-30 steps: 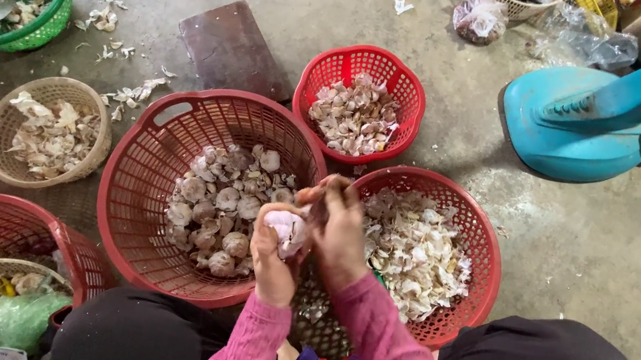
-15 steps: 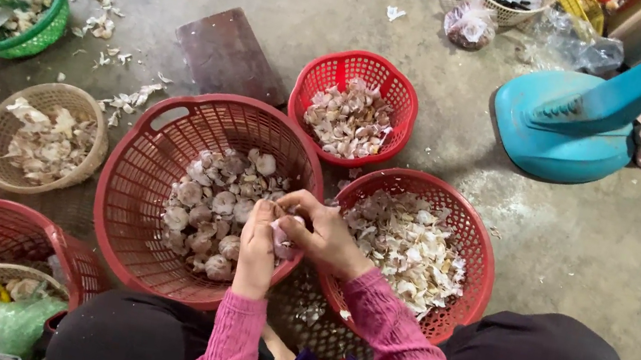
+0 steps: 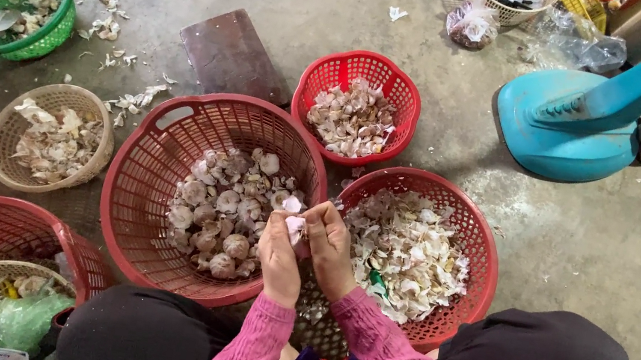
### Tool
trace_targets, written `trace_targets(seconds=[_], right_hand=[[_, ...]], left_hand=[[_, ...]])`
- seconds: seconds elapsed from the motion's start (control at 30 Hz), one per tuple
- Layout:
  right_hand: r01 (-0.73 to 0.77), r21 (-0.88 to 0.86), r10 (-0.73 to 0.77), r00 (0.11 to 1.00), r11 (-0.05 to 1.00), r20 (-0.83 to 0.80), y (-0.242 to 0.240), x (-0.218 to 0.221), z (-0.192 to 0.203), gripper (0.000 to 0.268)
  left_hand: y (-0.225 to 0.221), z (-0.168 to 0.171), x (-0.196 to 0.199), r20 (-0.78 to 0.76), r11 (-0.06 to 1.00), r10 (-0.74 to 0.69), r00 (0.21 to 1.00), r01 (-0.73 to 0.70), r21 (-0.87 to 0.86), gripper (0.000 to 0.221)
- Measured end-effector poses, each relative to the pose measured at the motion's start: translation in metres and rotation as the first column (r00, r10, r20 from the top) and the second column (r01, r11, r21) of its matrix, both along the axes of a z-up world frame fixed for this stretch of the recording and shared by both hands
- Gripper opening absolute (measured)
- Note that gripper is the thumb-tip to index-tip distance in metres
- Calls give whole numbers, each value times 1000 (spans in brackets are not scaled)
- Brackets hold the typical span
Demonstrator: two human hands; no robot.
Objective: Breaking apart garlic bulbs into individual cloves and sorting them into various plastic baskets on the floor.
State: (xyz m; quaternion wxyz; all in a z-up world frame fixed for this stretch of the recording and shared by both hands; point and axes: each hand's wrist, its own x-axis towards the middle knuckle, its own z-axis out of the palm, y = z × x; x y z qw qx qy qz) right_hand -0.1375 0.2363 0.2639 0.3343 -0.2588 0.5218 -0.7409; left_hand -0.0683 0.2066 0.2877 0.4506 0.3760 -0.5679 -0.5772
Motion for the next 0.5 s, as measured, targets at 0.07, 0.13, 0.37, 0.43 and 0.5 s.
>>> trace_targets(seconds=[0.07,0.13,0.37,0.43,0.5], right_hand=[[29,10,-28,998,1000,-51,1,1,7,33],[132,38,-122,973,991,-195,6,4,16,36],[226,133,-216,973,965,-85,3,1,39,47],[319,114,-290,932,941,-216,-1,-1,28,48],[351,117,-313,914,929,-260,-7,-9,16,49]], left_hand=[[1,8,2,9,1000,9,1000,-9,-22,51],[4,34,6,0,998,-20,1000,20,63,50],[1,40,2,-10,926,-52,999,52,374,66],[-1,18,0,-151,929,-53,987,104,355,55],[-3,-7,-1,-253,930,-59,966,145,338,47]])
